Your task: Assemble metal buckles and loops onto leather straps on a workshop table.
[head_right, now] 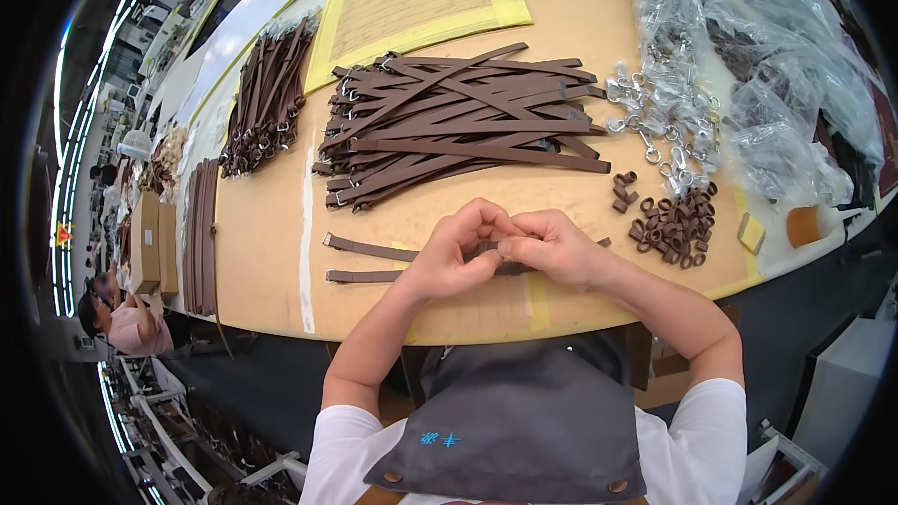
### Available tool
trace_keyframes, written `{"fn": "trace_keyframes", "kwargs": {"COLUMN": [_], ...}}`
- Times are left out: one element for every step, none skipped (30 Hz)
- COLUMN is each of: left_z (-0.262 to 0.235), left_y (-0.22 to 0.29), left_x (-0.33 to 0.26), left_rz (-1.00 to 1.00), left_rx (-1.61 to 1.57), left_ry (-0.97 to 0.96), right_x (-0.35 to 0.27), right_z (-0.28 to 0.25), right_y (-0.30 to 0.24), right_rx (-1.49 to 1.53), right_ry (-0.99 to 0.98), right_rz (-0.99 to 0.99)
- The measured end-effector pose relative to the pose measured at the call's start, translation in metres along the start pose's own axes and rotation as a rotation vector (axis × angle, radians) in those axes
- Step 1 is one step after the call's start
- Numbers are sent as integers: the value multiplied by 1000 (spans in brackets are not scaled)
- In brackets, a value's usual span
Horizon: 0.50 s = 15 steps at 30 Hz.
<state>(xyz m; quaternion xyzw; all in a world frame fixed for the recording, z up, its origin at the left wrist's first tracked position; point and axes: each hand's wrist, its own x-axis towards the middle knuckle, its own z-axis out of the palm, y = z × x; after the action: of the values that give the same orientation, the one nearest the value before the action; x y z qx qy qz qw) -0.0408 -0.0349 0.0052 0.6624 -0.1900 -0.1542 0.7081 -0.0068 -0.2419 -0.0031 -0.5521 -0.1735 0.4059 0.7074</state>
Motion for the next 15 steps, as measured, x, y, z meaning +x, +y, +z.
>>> {"fn": "trace_keyframes", "kwargs": {"left_z": [-2, -6, -11, -15, -16, -16, -16, -16, -16, -15, -14, -12, -11, -9, -7], "left_y": [2, 4, 5, 8, 10, 12, 13, 11, 5, 3, 2, 2, 2, 0, -5], "left_x": [1, 1, 1, 0, 0, 1, 0, 1, 1, 1, 1, 1, 1, 1, 0], "left_rz": [1, -28, -56, -77, -119, -160, -202, -191, -179, -171, -200, -228, -254, -250, -246], "left_rx": [-37, -21, -5, 14, 23, 32, 42, 79, 115, 154, 118, 83, 50, 11, -27], "left_ry": [-7, -14, -21, -29, -33, -37, -37, -56, -75, -93, -82, -70, -57, -49, -42], "right_x": [1, 2, 2, 1, 0, -2, -2, -3, -3, -3, -2, -2, -1, -1, -2], "right_z": [-3, -7, -11, -13, -13, -12, -11, -11, -10, -10, -11, -12, -12, -12, -11], "right_y": [-5, -9, -12, -16, -18, -19, -21, -22, -21, -19, -16, -13, -11, -8, -5], "right_rx": [17, -67, -150, -240, -290, -340, -391, -409, -427, -442, -431, -419, -409, -353, -297], "right_ry": [-33, -38, -43, -48, -44, -41, -41, -33, -25, -18, -23, -28, -35, -48, -61], "right_rz": [16, 23, 32, 37, 20, 4, -11, -14, -17, -20, -34, -48, -64, -60, -57]}}
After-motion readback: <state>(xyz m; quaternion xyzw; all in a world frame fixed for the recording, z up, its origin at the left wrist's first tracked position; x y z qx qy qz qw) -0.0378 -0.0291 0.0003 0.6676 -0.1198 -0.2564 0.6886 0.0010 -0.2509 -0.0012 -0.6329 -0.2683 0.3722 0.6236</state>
